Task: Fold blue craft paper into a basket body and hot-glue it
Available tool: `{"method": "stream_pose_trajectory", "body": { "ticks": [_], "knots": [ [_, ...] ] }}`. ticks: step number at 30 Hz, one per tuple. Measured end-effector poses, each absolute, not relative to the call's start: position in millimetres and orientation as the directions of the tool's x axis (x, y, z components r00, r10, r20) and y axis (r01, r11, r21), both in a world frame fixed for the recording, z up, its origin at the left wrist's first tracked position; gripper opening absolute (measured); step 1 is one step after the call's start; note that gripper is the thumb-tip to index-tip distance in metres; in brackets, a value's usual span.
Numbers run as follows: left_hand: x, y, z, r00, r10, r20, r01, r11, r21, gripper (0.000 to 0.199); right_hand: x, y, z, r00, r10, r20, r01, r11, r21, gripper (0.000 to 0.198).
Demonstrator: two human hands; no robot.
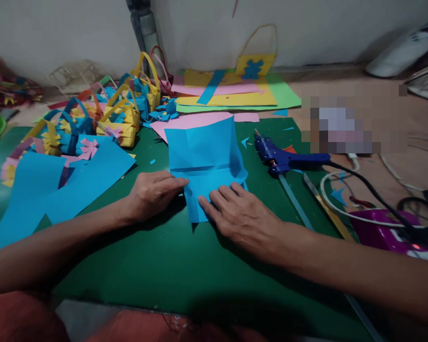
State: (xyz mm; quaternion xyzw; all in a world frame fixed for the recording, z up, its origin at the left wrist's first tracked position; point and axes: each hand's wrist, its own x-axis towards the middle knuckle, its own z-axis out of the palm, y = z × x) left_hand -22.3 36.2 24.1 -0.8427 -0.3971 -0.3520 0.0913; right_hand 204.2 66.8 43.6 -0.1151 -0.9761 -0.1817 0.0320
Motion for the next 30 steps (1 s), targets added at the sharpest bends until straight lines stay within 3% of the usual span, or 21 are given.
{"method": "stream_pose_trajectory", "body": {
  "ticks": [7,12,18,24,30],
  "knots": [
    [-10.4,40.6,20.7,0.419,0.587,0.693,0.741,-0.662,0.112,0.015,206.6,59.9,44.2,-0.968,0.209,0.14,0.247,0.889,0.384,0.029],
    [-10.0,39.9,21.8,0.529,0.563,0.635,0.744,-0.668,-0.027,0.033,206.2,60.2,44.8,-0.974,0.167,0.157,0.216,0.894,0.391,0.029],
    [-8.1,38.1,26.2,0.661,0.486,0.571,0.653,-0.747,-0.12,0.023,209.3,62.2,48.8,-0.984,0.16,0.072,0.176,0.92,0.351,0.022],
    [-12.6,34.6,24.7,0.559,0.56,0.611,0.764,-0.635,-0.117,0.033,208.1,60.6,46.4,-0.982,0.148,0.121,0.179,0.931,0.319,0.031],
    [-16.1,37.2,20.5,0.527,0.544,0.653,0.797,-0.584,-0.155,0.031,208.4,63.4,35.9,-0.985,0.107,0.136,0.137,0.962,0.238,0.032]
  ]
}}
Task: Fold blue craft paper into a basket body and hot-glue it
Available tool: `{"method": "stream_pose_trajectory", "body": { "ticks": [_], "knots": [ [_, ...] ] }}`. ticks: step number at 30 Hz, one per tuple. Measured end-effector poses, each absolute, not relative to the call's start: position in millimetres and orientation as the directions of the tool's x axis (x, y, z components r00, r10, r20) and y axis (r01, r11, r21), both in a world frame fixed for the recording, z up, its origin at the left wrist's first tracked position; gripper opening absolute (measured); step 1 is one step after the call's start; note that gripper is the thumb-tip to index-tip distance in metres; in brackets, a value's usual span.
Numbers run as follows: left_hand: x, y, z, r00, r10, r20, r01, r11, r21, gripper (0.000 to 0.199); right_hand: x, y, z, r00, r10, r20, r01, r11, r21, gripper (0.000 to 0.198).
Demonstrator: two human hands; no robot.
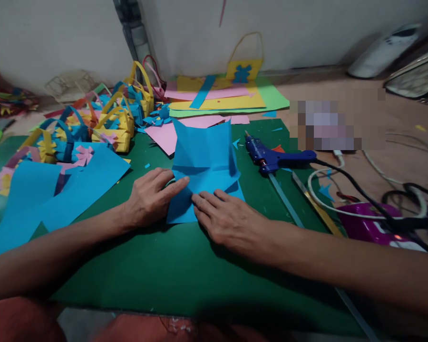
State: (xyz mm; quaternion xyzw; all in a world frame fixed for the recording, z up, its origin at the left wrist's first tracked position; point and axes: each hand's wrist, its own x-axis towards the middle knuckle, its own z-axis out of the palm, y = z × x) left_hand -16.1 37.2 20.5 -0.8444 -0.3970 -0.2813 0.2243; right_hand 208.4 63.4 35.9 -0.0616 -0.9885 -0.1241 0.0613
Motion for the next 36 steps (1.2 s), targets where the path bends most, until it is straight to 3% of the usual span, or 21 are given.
{"method": "stream_pose_trajectory", "body": {
  "ticks": [7,18,29,31,36],
  "knots": [
    [-16.4,34.0,30.0,0.613,0.485,0.624,0.743,-0.623,-0.245,0.029,208.2,68.1,36.7,-0.992,0.065,0.109,0.083,0.982,0.17,0.033],
    [-21.3,35.6,26.8,0.594,0.482,0.644,0.744,-0.633,-0.213,0.017,198.1,75.6,67.4,-0.948,0.274,-0.161,0.308,0.919,-0.247,0.03],
    [-19.2,37.4,25.4,0.669,0.449,0.592,0.669,-0.711,-0.216,0.019,191.6,84.4,59.9,-0.957,0.248,-0.149,0.276,0.937,-0.214,0.03],
    [-19.3,37.8,23.7,0.609,0.495,0.62,0.715,-0.681,-0.159,0.021,191.9,84.6,60.7,-0.959,0.246,-0.143,0.272,0.939,-0.208,0.03],
    [-22.9,45.1,22.4,0.292,0.676,0.676,0.863,-0.491,0.119,0.028,192.5,84.1,60.5,-0.965,0.232,-0.126,0.251,0.952,-0.174,0.031]
  ]
}}
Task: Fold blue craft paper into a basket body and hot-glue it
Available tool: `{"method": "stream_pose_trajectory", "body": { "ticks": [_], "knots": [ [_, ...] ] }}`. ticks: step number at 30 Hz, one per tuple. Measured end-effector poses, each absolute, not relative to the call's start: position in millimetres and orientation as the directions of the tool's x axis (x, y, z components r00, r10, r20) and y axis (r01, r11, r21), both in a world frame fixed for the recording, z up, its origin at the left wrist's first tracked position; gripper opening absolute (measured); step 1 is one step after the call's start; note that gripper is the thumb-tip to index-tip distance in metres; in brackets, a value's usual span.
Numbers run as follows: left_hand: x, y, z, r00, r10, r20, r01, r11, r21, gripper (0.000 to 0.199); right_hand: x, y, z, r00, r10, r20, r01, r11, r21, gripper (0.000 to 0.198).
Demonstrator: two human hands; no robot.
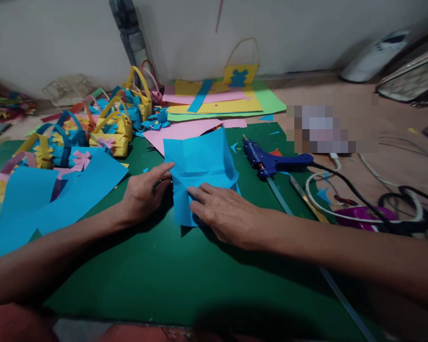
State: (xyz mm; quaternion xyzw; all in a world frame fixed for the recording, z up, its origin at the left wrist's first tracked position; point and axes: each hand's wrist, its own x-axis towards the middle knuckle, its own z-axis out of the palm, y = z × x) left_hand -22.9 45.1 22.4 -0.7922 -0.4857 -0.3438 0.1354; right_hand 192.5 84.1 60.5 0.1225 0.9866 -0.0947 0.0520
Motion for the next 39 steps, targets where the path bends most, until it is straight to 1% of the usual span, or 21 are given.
{"method": "stream_pose_trajectory", "body": {
  "ticks": [3,6,10,13,16,18,20,22,24,28,32,33,36,37,39],
  "knots": [
    [-28.2,54.9,22.4,0.324,0.7,0.636,0.826,-0.537,0.171,0.024,192.3,84.1,60.3,-0.963,0.233,-0.139,0.254,0.954,-0.16,0.03],
    [-31.6,65.8,22.1,0.376,0.687,0.621,0.798,-0.581,0.16,0.023,192.7,84.2,60.0,-0.963,0.224,-0.147,0.247,0.955,-0.165,0.031],
    [-28.6,75.6,24.6,0.365,0.675,0.64,0.795,-0.584,0.162,0.019,194.2,82.9,61.6,-0.96,0.222,-0.171,0.252,0.952,-0.176,0.032],
    [-25.4,76.7,28.3,0.344,0.678,0.649,0.778,-0.593,0.208,0.019,195.2,82.5,64.8,-0.943,0.274,-0.187,0.306,0.936,-0.174,0.031],
    [-25.5,74.1,30.4,0.314,0.711,0.629,0.766,-0.582,0.275,0.019,193.1,86.0,69.6,-0.917,0.354,-0.185,0.384,0.91,-0.159,0.029],
    [-26.4,71.6,30.2,0.294,0.727,0.621,0.765,-0.568,0.303,0.02,188.7,90.5,74.5,-0.899,0.394,-0.189,0.421,0.898,-0.13,0.037],
    [-27.0,69.2,28.9,0.273,0.732,0.625,0.777,-0.551,0.306,0.02,182.4,95.1,80.6,-0.88,0.412,-0.235,0.446,0.888,-0.113,0.044],
    [-26.9,67.2,27.1,0.254,0.73,0.635,0.79,-0.535,0.299,0.021,176.3,98.5,85.7,-0.862,0.41,-0.297,0.461,0.879,-0.122,0.048],
    [-26.6,66.2,25.4,0.242,0.724,0.647,0.797,-0.528,0.293,0.022,172.4,100.2,87.8,-0.855,0.401,-0.329,0.463,0.876,-0.135,0.052],
    [-26.0,67.4,23.6,0.257,0.704,0.662,0.801,-0.538,0.262,0.023,170.3,101.2,84.3,-0.872,0.376,-0.314,0.432,0.892,-0.131,0.05],
    [-22.7,71.9,24.4,0.307,0.645,0.7,0.783,-0.589,0.199,0.019,168.3,102.0,82.5,-0.899,0.313,-0.306,0.357,0.929,-0.097,0.053],
    [-21.2,73.0,24.9,0.32,0.628,0.709,0.775,-0.604,0.185,0.018,167.9,101.7,82.9,-0.904,0.298,-0.305,0.337,0.938,-0.084,0.051],
    [-15.4,75.2,26.3,0.346,0.612,0.712,0.751,-0.635,0.181,0.017,169.8,98.8,83.1,-0.922,0.271,-0.278,0.29,0.956,-0.031,0.03],
    [-13.3,75.7,26.4,0.35,0.619,0.703,0.743,-0.641,0.194,0.017,171.7,97.2,82.5,-0.931,0.258,-0.259,0.27,0.963,-0.011,0.026],
    [-9.4,76.4,25.8,0.355,0.642,0.679,0.731,-0.643,0.226,0.018,177.4,93.6,79.9,-0.949,0.224,-0.222,0.223,0.974,0.031,0.027]
  ]
}}
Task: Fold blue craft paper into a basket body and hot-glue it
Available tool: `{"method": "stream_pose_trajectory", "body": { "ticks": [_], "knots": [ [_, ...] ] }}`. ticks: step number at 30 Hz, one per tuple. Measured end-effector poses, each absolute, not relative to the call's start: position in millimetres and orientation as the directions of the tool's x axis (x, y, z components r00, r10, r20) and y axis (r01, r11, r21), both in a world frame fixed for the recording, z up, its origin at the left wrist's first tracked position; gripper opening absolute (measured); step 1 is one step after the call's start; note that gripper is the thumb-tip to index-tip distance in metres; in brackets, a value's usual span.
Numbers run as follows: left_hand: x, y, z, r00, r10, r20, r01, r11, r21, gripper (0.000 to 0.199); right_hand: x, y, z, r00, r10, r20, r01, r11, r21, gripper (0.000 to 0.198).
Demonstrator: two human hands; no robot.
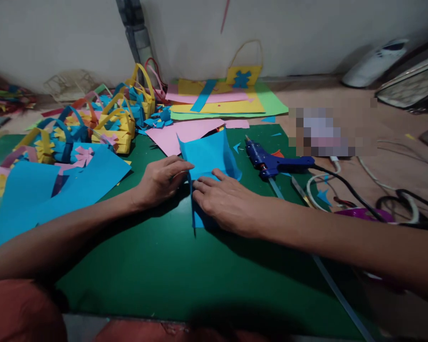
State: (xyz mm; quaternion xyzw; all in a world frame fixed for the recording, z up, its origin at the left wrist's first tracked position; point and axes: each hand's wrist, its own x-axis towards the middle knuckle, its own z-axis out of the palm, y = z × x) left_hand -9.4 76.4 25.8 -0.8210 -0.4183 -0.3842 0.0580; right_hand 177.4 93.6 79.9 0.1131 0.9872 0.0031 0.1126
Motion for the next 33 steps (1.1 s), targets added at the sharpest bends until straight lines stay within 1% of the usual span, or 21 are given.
{"method": "stream_pose_trajectory", "body": {
  "ticks": [2,4,8,12,15,17,20,22,23,25,28,33],
  "knots": [
    [-6.2,77.1,23.9,0.367,0.667,0.649,0.732,-0.637,0.241,0.019,184.3,90.2,76.6,-0.963,0.193,-0.186,0.183,0.981,0.071,0.027],
    [-4.0,77.6,21.3,0.388,0.686,0.615,0.749,-0.624,0.223,0.022,191.0,87.4,73.5,-0.972,0.177,-0.153,0.162,0.981,0.109,0.024],
    [-1.8,76.2,17.7,0.454,0.687,0.567,0.795,-0.6,0.089,0.026,201.2,82.9,68.8,-0.985,0.155,-0.068,0.143,0.976,0.162,0.018],
    [-1.2,73.5,18.8,0.529,0.668,0.523,0.805,-0.59,-0.059,0.029,208.5,78.0,65.0,-0.988,0.144,0.062,0.153,0.97,0.19,0.015],
    [-2.4,72.9,20.9,0.581,0.644,0.498,0.781,-0.613,-0.118,0.026,213.8,72.5,65.3,-0.979,0.155,0.134,0.182,0.957,0.224,0.013],
    [-4.2,72.8,22.2,0.62,0.615,0.487,0.75,-0.647,-0.139,0.024,217.5,67.9,68.1,-0.967,0.192,0.17,0.233,0.934,0.27,0.015],
    [-6.9,71.9,24.2,0.663,0.584,0.468,0.711,-0.686,-0.151,0.026,221.6,61.0,74.5,-0.943,0.244,0.225,0.316,0.868,0.384,0.024],
    [-8.3,70.4,25.5,0.672,0.589,0.449,0.706,-0.692,-0.148,0.027,222.3,57.6,76.8,-0.932,0.227,0.283,0.338,0.829,0.446,0.024],
    [-8.8,69.2,26.1,0.672,0.596,0.44,0.708,-0.691,-0.145,0.026,222.0,56.5,76.5,-0.931,0.196,0.309,0.327,0.824,0.463,0.022],
    [-9.9,65.8,27.0,0.676,0.608,0.417,0.708,-0.692,-0.139,0.025,220.7,55.3,72.9,-0.937,0.126,0.327,0.276,0.839,0.469,0.021],
    [-11.1,56.9,27.8,0.682,0.621,0.386,0.704,-0.701,-0.115,0.025,218.7,55.2,64.0,-0.957,0.041,0.286,0.173,0.874,0.454,0.02],
    [-10.0,35.5,29.0,0.755,0.575,0.315,0.611,-0.792,-0.019,0.022,218.0,56.4,57.9,-0.965,0.017,0.263,0.136,0.888,0.439,0.021]
  ]
}}
